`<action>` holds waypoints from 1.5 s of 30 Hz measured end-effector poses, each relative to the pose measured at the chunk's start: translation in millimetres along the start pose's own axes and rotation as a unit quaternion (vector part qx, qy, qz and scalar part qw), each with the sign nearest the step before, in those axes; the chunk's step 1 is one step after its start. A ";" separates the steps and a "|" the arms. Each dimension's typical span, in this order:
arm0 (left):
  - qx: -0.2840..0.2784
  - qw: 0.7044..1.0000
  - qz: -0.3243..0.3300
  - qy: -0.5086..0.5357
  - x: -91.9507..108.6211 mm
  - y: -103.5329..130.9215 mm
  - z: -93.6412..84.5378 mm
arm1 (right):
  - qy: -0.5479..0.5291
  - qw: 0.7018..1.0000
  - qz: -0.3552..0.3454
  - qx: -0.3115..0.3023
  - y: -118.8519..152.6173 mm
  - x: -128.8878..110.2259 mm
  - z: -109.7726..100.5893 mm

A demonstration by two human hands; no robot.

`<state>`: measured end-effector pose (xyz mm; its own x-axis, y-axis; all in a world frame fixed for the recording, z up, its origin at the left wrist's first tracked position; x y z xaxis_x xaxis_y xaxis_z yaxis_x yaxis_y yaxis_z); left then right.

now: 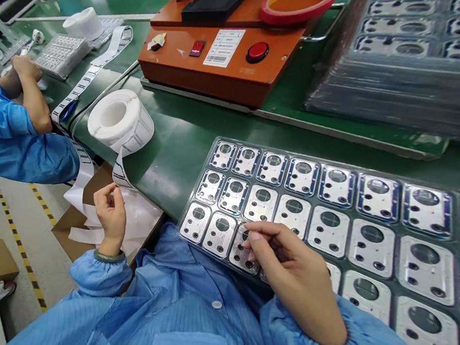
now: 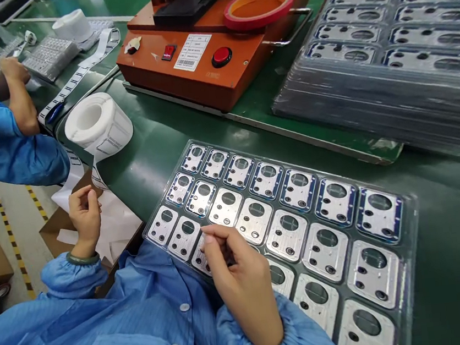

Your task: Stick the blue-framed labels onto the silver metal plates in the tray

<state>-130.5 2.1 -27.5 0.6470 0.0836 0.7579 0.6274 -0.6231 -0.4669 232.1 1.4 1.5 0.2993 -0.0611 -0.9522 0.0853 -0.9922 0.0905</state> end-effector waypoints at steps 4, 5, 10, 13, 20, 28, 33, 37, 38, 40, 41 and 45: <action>-0.030 0.960 -0.205 0.189 -48.1 2.4 18.4 | -0.005 1.000 0.002 -0.001 -1.0 -0.4 1.3; -0.059 0.942 -0.239 0.227 -55.4 4.7 26.3 | -0.006 1.000 0.002 -0.002 -1.3 -0.5 1.7; -0.178 0.879 -0.298 0.328 -70.2 19.4 55.8 | -0.021 1.000 0.010 0.003 -3.7 -0.6 2.9; -0.212 0.853 -0.314 0.359 -78.0 26.8 65.0 | -0.051 0.999 0.018 0.006 -6.0 -2.3 3.6; -0.324 0.814 -0.367 0.310 -111.8 56.7 92.3 | -0.079 0.996 0.024 0.018 -10.6 -5.0 3.0; -0.328 0.816 -0.394 0.266 -141.3 70.5 89.7 | -0.074 0.997 0.028 0.026 -14.3 0.6 3.1; -0.293 0.820 -0.394 0.294 -146.5 64.8 39.3 | -0.061 0.997 0.029 0.024 -14.9 2.4 0.7; -0.261 0.811 -0.406 0.330 -144.4 70.2 6.6 | -0.051 0.998 0.034 0.017 -15.1 4.4 -0.1; -0.252 0.808 -0.410 0.339 -143.7 72.1 1.7 | -0.048 0.998 0.035 0.016 -15.0 5.0 -0.3; -0.225 0.806 -0.418 0.354 -143.1 74.8 -5.0 | -0.045 0.998 0.034 0.015 -14.8 6.2 -0.7; -0.207 0.807 -0.421 0.359 -143.5 75.2 -7.4 | -0.042 0.998 0.035 0.014 -14.5 6.9 -0.9; -0.105 0.822 -0.427 0.362 -147.2 71.1 -15.2 | -0.030 0.998 0.044 0.013 -13.6 8.0 -1.2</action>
<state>-187.7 -66.3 -165.4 -0.4648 0.1236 0.8767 0.5810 -0.7046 0.4074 234.5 14.5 -7.0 0.2461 -0.1537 -0.9570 0.0357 -0.9852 0.1674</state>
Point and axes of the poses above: each hand's wrist, its own y-axis away from the middle knuckle, its own z-axis out of the palm, x = y × z, the point moved 5 cm from there along -y, towards the middle knuckle
